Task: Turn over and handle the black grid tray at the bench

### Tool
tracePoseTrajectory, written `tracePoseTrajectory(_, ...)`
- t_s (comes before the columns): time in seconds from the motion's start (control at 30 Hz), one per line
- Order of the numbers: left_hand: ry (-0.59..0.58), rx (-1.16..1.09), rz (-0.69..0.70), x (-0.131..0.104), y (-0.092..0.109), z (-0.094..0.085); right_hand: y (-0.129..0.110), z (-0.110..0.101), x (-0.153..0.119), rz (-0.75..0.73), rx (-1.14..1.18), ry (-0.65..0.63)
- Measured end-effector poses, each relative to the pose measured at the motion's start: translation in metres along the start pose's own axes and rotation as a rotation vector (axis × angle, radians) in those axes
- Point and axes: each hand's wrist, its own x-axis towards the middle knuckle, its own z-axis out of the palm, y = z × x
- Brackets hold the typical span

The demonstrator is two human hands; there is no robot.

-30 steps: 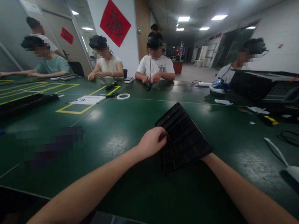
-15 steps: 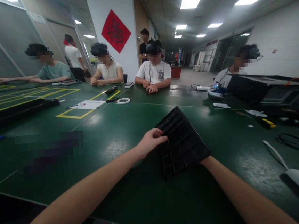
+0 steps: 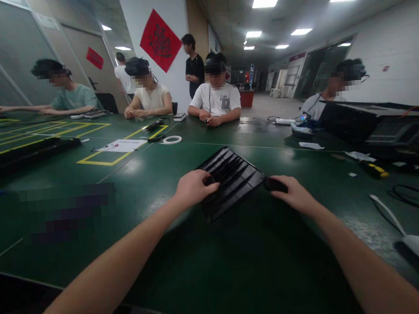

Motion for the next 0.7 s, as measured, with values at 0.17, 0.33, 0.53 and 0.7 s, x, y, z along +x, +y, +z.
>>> tracePoseTrajectory(0.17, -0.077, 0.293, -0.329, 0.015, -0.064, -0.012, 0.041, -0.038, -0.008, 0.478, -0.307, -0.060)
tracePoseTrajectory(0.33, -0.189, 0.303, -0.481, 0.016, -0.090, -0.018, 0.051, -0.050, -0.016, 0.776, -0.305, -0.195)
tracePoseTrajectory(0.53, -0.128, 0.236, -0.385, 0.014, -0.065, -0.007, 0.051, -0.029, -0.009, 0.527, -0.285, -0.163)
tracePoseTrajectory(0.7, -0.033, -0.070, -0.086, 0.004, -0.010, 0.019, -0.009, 0.009, -0.002, 0.099, 0.026, -0.086)
